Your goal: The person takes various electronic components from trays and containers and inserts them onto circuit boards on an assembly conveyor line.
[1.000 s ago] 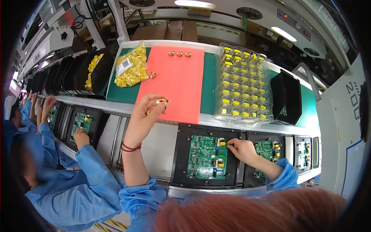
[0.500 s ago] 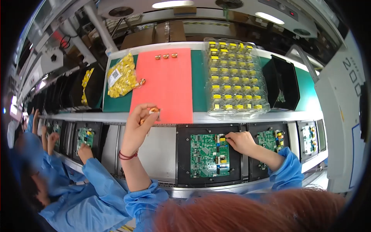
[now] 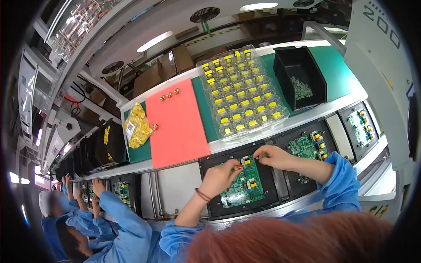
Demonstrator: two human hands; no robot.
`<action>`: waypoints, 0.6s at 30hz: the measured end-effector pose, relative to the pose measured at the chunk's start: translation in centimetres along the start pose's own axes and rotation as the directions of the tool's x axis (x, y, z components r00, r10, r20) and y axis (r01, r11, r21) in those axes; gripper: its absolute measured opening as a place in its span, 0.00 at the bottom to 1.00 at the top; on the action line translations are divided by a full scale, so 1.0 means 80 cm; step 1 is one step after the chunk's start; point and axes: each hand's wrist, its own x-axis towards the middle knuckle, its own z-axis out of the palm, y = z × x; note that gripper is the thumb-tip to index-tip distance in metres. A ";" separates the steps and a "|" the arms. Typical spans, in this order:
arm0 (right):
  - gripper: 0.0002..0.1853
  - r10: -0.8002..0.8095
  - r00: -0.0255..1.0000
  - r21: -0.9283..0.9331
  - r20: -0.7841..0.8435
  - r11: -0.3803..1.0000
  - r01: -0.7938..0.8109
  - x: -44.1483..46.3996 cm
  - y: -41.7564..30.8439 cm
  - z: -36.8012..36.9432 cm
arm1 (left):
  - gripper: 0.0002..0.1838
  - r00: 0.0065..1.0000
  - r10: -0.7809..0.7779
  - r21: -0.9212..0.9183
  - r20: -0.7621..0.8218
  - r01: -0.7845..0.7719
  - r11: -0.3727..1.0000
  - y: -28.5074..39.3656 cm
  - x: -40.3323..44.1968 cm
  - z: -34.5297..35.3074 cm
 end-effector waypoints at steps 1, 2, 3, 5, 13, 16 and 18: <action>0.12 -0.006 1.000 0.006 0.001 1.000 0.006 0.001 0.000 -0.005 | 0.11 0.997 0.044 0.047 0.063 -0.047 0.998 0.004 0.010 0.004; 0.11 0.018 1.000 0.155 -0.021 0.988 -0.015 0.000 -0.001 -0.007 | 0.11 0.997 0.042 0.055 0.070 -0.046 0.997 0.004 0.015 0.012; 0.11 0.048 0.998 0.301 -0.039 0.953 -0.034 -0.003 -0.003 -0.010 | 0.10 0.993 0.108 0.094 0.053 -0.112 0.989 0.002 0.020 0.021; 0.10 0.086 0.996 0.359 -0.015 0.930 -0.075 -0.007 -0.005 -0.015 | 0.09 0.982 0.180 0.135 0.047 -0.185 0.973 0.002 0.026 0.035; 0.08 0.142 0.989 0.480 -0.046 0.871 -0.103 -0.014 0.004 -0.029 | 0.07 0.989 0.144 0.201 -0.029 -0.136 0.970 0.012 0.031 0.059; 0.09 0.129 0.991 0.477 -0.025 0.873 -0.102 -0.017 0.003 -0.032 | 0.07 0.990 0.140 0.216 -0.034 -0.129 0.968 0.012 0.035 0.064; 0.09 0.130 0.991 0.485 -0.033 0.869 -0.098 -0.020 0.000 -0.031 | 0.07 0.989 0.141 0.224 -0.030 -0.131 0.966 0.010 0.036 0.068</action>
